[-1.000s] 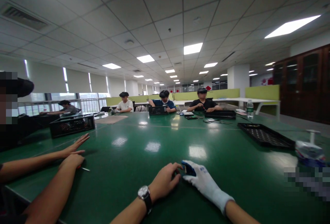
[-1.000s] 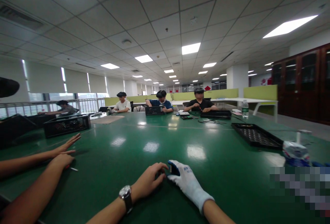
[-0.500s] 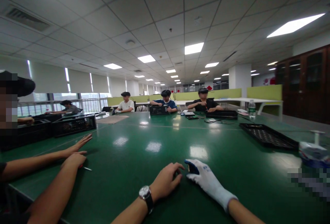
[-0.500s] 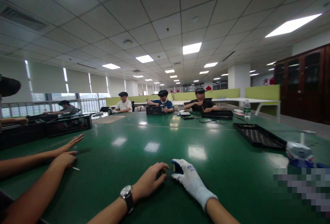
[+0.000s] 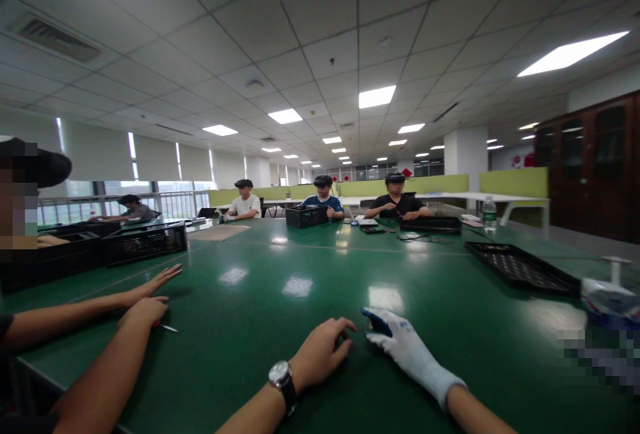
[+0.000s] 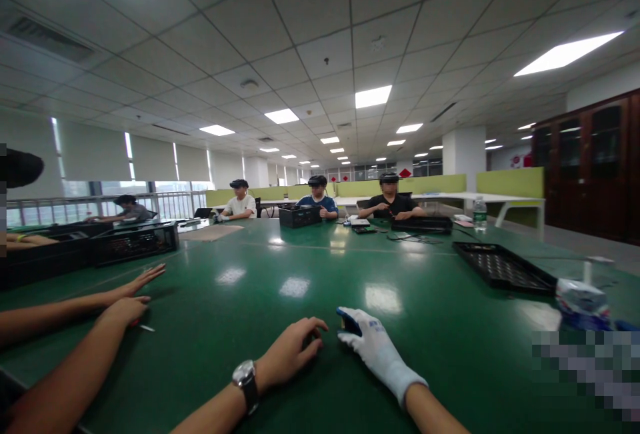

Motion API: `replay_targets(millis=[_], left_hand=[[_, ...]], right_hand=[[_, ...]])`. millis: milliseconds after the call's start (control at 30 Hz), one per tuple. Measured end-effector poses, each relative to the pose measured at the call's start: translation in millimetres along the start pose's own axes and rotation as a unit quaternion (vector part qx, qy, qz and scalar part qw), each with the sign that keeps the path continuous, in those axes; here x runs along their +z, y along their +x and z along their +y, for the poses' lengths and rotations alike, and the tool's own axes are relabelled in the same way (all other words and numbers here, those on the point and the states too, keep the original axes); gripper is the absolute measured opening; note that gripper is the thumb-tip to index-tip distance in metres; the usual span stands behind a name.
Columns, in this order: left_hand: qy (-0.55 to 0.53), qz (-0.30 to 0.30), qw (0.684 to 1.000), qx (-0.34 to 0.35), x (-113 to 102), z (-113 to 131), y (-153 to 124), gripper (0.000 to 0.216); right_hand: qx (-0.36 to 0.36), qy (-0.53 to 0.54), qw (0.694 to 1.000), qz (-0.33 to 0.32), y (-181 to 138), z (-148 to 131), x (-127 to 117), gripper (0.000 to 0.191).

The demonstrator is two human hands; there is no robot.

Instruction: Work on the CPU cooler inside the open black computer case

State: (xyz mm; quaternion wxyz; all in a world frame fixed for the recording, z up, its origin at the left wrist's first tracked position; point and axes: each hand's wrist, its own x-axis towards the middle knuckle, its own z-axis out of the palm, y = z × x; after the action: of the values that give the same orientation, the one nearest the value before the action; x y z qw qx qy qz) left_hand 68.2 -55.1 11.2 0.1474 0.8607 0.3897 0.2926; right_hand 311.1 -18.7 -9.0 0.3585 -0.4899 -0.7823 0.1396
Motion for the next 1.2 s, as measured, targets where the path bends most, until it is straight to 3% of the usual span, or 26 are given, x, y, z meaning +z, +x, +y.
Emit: replay_targets(millis=[433,600,700,900,1033,1200], left_hand=[[0.034,-0.002,0.999,0.009,-1,4,-2,0.022],[0.188,-0.031,0.976,0.109,-16,-5,10,0.015],[0.279,0.016,0.955,0.097,-50,-23,41,0.023],[0.335,0.085,0.938,-0.026,-128,-92,141,0.064],[0.349,0.061,0.931,-0.086,-140,-124,188,0.064],[0.378,0.016,0.916,-0.131,-137,-121,211,0.051]], right_hand=[[0.054,0.004,0.998,0.031,9,14,-11,0.061],[0.075,-0.005,0.997,0.025,11,17,-18,0.065],[0.057,0.003,0.998,0.006,9,17,-17,0.063],[0.044,0.095,0.994,-0.042,3,12,-16,0.08],[0.086,0.123,0.987,-0.05,4,11,-17,0.083],[0.133,0.14,0.981,-0.008,17,28,-19,0.075]])
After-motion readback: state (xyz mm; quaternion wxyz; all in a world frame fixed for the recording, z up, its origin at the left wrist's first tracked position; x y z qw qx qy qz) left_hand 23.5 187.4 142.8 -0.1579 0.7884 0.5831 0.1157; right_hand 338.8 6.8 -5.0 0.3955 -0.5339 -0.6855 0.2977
